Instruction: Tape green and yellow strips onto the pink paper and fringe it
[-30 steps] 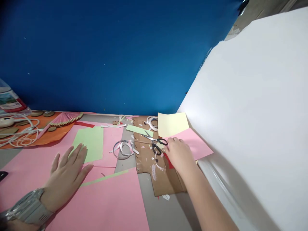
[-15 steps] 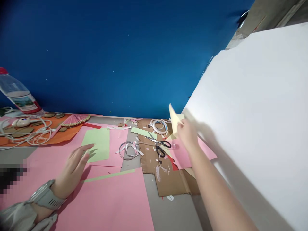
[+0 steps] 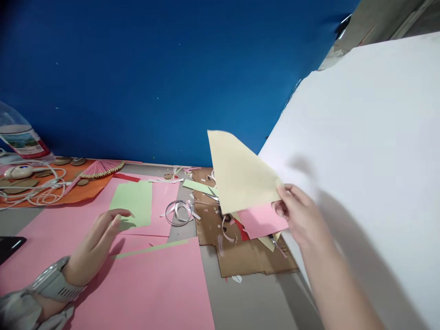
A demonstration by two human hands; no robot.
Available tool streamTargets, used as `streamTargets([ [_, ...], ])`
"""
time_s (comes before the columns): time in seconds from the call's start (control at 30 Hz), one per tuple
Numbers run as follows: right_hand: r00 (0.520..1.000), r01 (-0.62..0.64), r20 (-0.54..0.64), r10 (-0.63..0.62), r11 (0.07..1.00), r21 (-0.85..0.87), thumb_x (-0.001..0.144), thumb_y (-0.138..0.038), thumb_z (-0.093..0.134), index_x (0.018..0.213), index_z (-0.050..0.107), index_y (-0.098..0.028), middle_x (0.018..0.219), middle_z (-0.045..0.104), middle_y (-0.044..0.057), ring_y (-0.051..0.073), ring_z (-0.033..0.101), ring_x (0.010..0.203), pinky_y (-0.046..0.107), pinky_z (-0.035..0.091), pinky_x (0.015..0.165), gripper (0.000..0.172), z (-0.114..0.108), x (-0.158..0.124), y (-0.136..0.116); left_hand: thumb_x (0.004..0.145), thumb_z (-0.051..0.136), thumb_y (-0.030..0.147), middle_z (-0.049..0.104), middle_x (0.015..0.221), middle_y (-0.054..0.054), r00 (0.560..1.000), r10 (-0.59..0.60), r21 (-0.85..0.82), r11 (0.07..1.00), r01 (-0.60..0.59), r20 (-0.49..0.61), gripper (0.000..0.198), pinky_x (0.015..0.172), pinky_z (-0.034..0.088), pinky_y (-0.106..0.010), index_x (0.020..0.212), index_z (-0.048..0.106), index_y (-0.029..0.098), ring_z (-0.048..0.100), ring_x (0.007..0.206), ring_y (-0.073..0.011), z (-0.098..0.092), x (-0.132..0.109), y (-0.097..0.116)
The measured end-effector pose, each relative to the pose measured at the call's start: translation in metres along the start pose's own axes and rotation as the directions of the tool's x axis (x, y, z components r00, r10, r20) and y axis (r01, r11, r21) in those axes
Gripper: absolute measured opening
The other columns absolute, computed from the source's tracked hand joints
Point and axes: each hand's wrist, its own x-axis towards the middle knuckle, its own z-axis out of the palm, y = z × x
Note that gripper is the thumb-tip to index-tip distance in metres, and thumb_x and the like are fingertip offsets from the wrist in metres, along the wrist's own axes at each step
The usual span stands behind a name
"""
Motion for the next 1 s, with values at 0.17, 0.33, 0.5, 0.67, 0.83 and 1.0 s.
streamTargets([
  [0.17, 0.986, -0.050, 0.150, 0.078, 0.983, -0.177, 0.077, -0.064, 0.045, 0.076, 0.046, -0.025, 0.058, 0.055, -0.002, 0.012, 0.045, 0.043, 0.027, 0.039, 0.043, 0.040, 0.026, 0.003, 0.029, 0.094, 0.028, 0.043, 0.057, 0.106, -0.007, 1.000, 0.002, 0.006, 1.000, -0.002, -0.001, 0.032, 0.095, 0.040, -0.040, 0.099, 0.053, 0.023, 0.053, 0.107, -0.0227, -0.001, 0.001, 0.001],
  [0.33, 0.951, 0.001, 0.254, 0.178, 0.818, -0.575, 0.076, -0.049, 0.053, 0.078, 0.056, -0.024, 0.069, 0.064, 0.003, 0.018, 0.056, 0.053, 0.030, 0.039, 0.047, 0.026, 0.012, -0.007, 0.033, 0.093, 0.030, 0.044, 0.060, 0.102, -0.005, 1.000, -0.018, 0.005, 1.000, 0.019, -0.019, 0.033, 0.092, 0.042, -0.036, 0.097, 0.054, 0.023, 0.057, 0.103, -0.0208, -0.001, 0.002, 0.000],
  [0.5, 0.959, 0.109, 0.227, 0.169, 0.521, -0.847, 0.060, -0.029, 0.065, 0.060, 0.055, -0.022, 0.072, 0.063, 0.007, 0.025, 0.055, 0.065, 0.028, 0.026, 0.048, 0.013, -0.019, -0.034, 0.056, 0.093, 0.029, 0.046, 0.059, 0.103, -0.005, 0.999, -0.050, -0.030, 0.998, 0.051, 0.021, 0.032, 0.092, 0.041, -0.037, 0.099, 0.052, 0.024, 0.057, 0.101, -0.0207, -0.002, 0.000, 0.002],
  [0.67, 0.915, 0.402, 0.399, -0.048, 0.063, -0.913, 0.076, -0.012, 0.046, 0.076, 0.057, -0.018, 0.080, 0.064, 0.008, 0.025, 0.058, 0.077, 0.030, 0.032, 0.056, 0.012, -0.022, -0.052, 0.074, 0.091, 0.031, 0.050, 0.058, 0.101, -0.004, 0.994, -0.080, -0.046, 0.995, 0.083, 0.071, 0.033, 0.088, 0.042, -0.038, 0.099, 0.051, 0.025, 0.059, 0.096, -0.0214, 0.000, -0.001, 0.004],
  [0.83, 0.914, 0.393, 0.383, -0.134, 0.061, -0.917, 0.088, -0.021, 0.035, 0.078, 0.054, -0.018, 0.080, 0.063, 0.009, 0.025, 0.058, 0.073, 0.031, 0.034, 0.057, 0.022, -0.018, -0.045, 0.072, 0.091, 0.032, 0.050, 0.056, 0.098, -0.004, 0.993, -0.082, -0.084, 0.992, 0.089, 0.085, 0.032, 0.087, 0.041, -0.037, 0.098, 0.050, 0.025, 0.059, 0.093, -0.0205, 0.001, 0.000, 0.002],
  [1.0, 0.956, 0.285, 0.218, -0.196, 0.451, -0.845, 0.089, -0.036, 0.041, 0.084, 0.055, -0.021, 0.069, 0.062, 0.003, 0.017, 0.054, 0.053, 0.027, 0.036, 0.051, 0.021, -0.020, -0.042, 0.038, 0.091, 0.033, 0.049, 0.056, 0.098, -0.004, 0.993, -0.083, -0.135, 0.986, 0.094, 0.082, 0.030, 0.084, 0.042, -0.035, 0.096, 0.049, 0.024, 0.058, 0.089, -0.0193, -0.001, 0.001, 0.004],
])
